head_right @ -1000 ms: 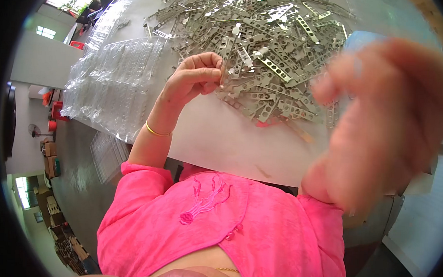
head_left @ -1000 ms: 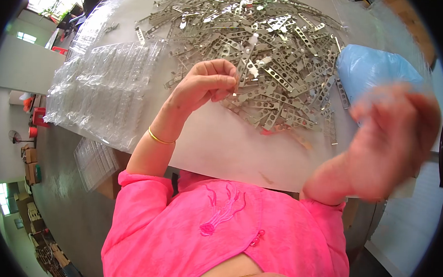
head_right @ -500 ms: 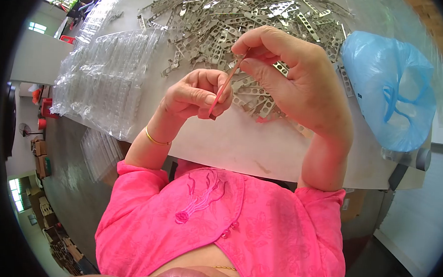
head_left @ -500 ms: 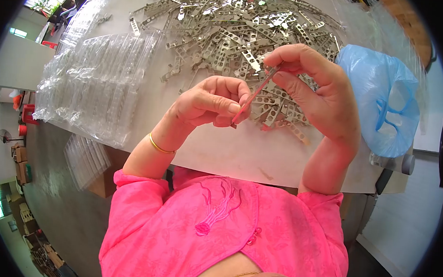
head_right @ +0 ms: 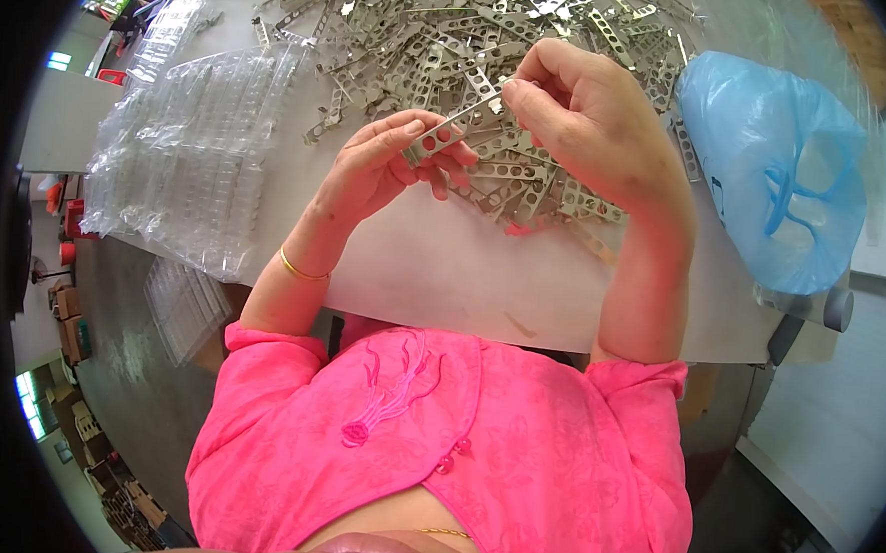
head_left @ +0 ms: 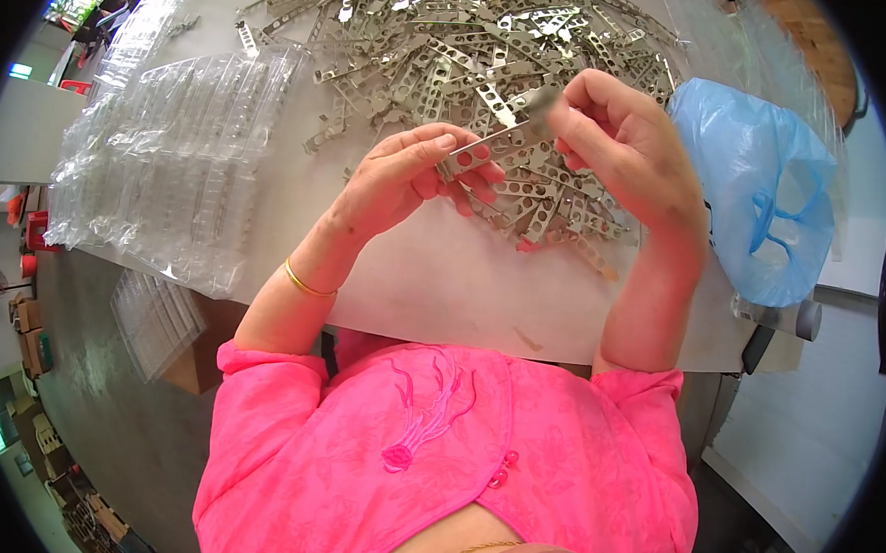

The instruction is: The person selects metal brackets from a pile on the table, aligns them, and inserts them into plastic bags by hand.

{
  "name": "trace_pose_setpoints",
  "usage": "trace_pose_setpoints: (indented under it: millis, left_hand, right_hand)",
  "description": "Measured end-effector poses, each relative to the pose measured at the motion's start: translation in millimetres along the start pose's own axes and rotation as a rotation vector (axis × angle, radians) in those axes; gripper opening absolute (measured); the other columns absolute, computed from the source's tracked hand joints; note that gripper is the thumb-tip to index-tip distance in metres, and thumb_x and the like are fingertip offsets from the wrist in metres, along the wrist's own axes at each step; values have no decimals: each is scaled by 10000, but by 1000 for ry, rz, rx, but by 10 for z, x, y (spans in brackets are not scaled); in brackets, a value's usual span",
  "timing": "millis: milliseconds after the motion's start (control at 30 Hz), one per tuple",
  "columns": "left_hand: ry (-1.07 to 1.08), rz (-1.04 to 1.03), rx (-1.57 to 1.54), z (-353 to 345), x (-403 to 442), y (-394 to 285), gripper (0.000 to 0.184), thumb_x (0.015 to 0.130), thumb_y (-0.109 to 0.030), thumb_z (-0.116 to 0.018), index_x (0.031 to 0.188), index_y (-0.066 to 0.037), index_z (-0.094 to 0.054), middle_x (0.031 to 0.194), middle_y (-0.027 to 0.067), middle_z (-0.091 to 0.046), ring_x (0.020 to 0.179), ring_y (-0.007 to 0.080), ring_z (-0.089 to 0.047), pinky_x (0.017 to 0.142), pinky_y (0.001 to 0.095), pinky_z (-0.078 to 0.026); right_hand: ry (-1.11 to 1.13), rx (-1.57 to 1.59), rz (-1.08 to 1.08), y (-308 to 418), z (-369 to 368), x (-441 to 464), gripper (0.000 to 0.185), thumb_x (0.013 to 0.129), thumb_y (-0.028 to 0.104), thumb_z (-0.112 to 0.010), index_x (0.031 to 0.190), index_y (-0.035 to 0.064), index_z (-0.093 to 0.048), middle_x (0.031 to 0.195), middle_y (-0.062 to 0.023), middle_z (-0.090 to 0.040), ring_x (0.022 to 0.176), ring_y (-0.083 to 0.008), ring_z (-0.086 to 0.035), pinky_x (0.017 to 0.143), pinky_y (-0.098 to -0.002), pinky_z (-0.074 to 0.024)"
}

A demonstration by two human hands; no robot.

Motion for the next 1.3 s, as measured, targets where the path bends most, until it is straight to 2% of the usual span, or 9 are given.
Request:
trace_pose_setpoints:
  millis: [67,133,233,333,400,1033,1167,1233,1300]
  left_hand:
    - [-26,30,-59,51,7,33,414,1063,-302,-458,1270,40,-564,1158,235,-676,990,286,-706,786,377,-570]
    - [15,39,-209,32,10,48,339,1050,-230,-495,1252,31,-569,1117,236,-688,962,289,-720,785,383,-582]
    - [19,54,-20,87,-8,128,255,1020,-166,-557,1195,18,-583,1040,222,-712,904,289,-734,742,370,-600]
    - [29,90,-115,67,-11,191,198,991,-126,-605,1141,1,-582,975,210,-727,870,290,-743,692,355,-614]
    - [28,93,-126,46,-19,214,193,995,-133,-600,1134,-2,-578,973,213,-728,872,294,-744,682,357,-617]
    - [211,252,-204,-159,-120,350,221,996,-101,-511,1194,-4,-493,1050,340,-681,896,395,-733,675,428,-618]
    - [222,271,-207,-168,-125,363,222,997,-99,-510,1195,-1,-492,1056,350,-675,900,398,-732,684,433,-620]
    - [262,317,-221,-202,-144,379,209,996,-136,-537,1167,-22,-496,1095,299,-689,952,343,-728,736,396,-607]
    - [271,322,-230,-207,-149,383,225,994,-136,-535,1181,-17,-490,1097,300,-687,952,345,-728,741,399,-608]
  right_hand:
    - [29,-70,-37,-47,-20,47,185,946,165,-599,872,-4,-618,677,-5,-578,629,-74,-551,558,-255,-425]
    - [62,-142,-80,-111,-52,70,185,944,166,-595,872,-3,-618,686,-7,-582,633,-78,-557,563,-256,-433]
    - [73,-149,-124,-188,-99,122,224,976,195,-583,890,-6,-628,711,-15,-611,644,-86,-582,583,-255,-471]
    - [64,-5,-162,-291,-117,180,258,1014,231,-567,933,-1,-644,746,-27,-647,664,-88,-610,606,-252,-508]
    - [75,142,-193,-353,-114,205,267,1048,286,-552,1015,39,-647,792,-13,-644,686,-76,-600,625,-235,-507]
    - [170,25,-201,-478,-309,254,247,1013,227,-581,951,2,-662,774,-27,-668,691,-83,-623,646,-251,-540]
    - [188,28,-216,-497,-352,253,248,1018,231,-574,960,5,-658,764,-23,-663,686,-77,-620,639,-245,-536]
    - [188,35,-233,-513,-370,254,246,1020,230,-571,962,6,-656,761,-21,-661,683,-74,-618,634,-242,-534]
    - [205,41,-241,-522,-399,256,241,1023,227,-568,970,9,-654,759,-18,-659,672,-72,-614,616,-237,-527]
Point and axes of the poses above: each hand's wrist, its own x-axis towards the middle knuckle, its own z-axis out of the back of the hand, y = z × x, the point moved 9 cm from there along x, towards the middle knuckle
